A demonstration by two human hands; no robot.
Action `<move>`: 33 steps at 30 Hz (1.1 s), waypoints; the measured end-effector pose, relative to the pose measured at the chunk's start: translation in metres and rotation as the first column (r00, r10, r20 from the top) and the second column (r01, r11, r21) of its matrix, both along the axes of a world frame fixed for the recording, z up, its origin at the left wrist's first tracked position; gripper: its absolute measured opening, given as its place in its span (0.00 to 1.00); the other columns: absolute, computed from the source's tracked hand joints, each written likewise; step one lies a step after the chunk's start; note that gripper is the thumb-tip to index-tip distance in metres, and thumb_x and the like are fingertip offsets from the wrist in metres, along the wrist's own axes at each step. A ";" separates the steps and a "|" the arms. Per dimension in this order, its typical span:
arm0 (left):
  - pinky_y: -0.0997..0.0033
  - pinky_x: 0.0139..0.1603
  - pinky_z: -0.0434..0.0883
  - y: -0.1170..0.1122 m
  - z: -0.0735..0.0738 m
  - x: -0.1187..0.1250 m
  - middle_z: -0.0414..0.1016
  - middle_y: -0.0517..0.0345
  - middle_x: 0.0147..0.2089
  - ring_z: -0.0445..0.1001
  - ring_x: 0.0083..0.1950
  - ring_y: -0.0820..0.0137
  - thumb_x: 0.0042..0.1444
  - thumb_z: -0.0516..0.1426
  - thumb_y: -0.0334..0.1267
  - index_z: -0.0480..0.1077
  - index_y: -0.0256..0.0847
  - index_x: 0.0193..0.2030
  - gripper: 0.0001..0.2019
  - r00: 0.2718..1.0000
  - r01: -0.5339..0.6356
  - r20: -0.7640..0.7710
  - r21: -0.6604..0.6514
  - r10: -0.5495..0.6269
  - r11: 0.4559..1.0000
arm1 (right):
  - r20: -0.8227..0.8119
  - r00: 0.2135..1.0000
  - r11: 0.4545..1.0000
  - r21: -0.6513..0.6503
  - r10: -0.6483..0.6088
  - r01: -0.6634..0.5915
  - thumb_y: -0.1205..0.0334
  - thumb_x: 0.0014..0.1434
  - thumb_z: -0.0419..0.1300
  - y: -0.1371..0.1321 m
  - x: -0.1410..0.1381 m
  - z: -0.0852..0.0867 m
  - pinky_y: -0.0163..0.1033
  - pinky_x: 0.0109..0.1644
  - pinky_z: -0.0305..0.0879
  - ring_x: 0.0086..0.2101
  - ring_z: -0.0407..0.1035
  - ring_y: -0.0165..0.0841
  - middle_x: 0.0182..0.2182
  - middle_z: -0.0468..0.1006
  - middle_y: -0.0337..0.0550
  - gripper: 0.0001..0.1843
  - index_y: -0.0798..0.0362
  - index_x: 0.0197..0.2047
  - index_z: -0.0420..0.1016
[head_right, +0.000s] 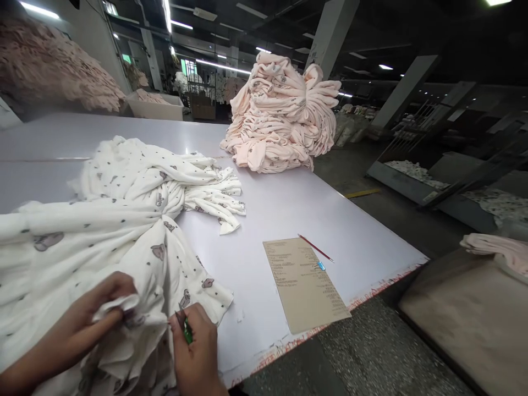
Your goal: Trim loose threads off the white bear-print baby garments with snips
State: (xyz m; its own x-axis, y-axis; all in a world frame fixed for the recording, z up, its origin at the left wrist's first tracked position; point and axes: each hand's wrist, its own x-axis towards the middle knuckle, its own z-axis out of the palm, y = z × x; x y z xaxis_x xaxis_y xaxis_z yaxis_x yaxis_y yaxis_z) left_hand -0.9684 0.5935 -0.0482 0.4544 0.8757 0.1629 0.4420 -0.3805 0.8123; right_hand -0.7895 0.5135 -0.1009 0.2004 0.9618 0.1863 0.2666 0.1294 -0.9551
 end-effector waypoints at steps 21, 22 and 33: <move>0.73 0.38 0.67 -0.028 -0.024 0.023 0.80 0.62 0.32 0.75 0.35 0.65 0.56 0.55 0.45 0.75 0.48 0.33 0.09 0.994 -0.036 -0.104 -0.055 0.031 0.998 | 0.172 0.985 0.999 -0.039 0.023 -0.017 0.56 0.62 0.52 -0.008 -0.006 -0.007 0.33 0.30 0.54 0.28 0.64 0.32 0.28 0.67 0.39 0.10 0.51 0.33 0.68; 0.72 0.37 0.66 -0.029 -0.024 0.023 0.80 0.62 0.32 0.75 0.34 0.65 0.55 0.55 0.44 0.75 0.47 0.33 0.09 0.994 -0.040 -0.105 -0.045 0.035 0.998 | 0.184 0.983 1.000 -0.025 0.013 -0.009 0.56 0.63 0.51 -0.007 -0.008 -0.007 0.33 0.30 0.54 0.28 0.64 0.32 0.27 0.67 0.39 0.11 0.51 0.33 0.68; 0.74 0.40 0.67 -0.019 -0.016 0.017 0.77 0.60 0.30 0.73 0.37 0.65 0.57 0.52 0.50 0.72 0.41 0.30 0.16 0.999 0.054 0.028 -0.427 -0.047 0.903 | 0.275 0.961 1.000 0.011 0.013 -0.017 0.52 0.63 0.51 -0.011 -0.007 -0.005 0.34 0.29 0.56 0.28 0.67 0.33 0.28 0.69 0.40 0.13 0.50 0.34 0.70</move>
State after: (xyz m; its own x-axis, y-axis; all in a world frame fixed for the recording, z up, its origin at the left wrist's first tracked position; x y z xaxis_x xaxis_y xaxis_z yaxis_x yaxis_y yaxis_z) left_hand -0.9512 0.5744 -0.0637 0.5003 0.8390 -0.2141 0.4163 -0.0163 0.9091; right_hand -0.7962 0.5023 -0.1064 0.1254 0.9613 0.2452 0.5170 0.1476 -0.8432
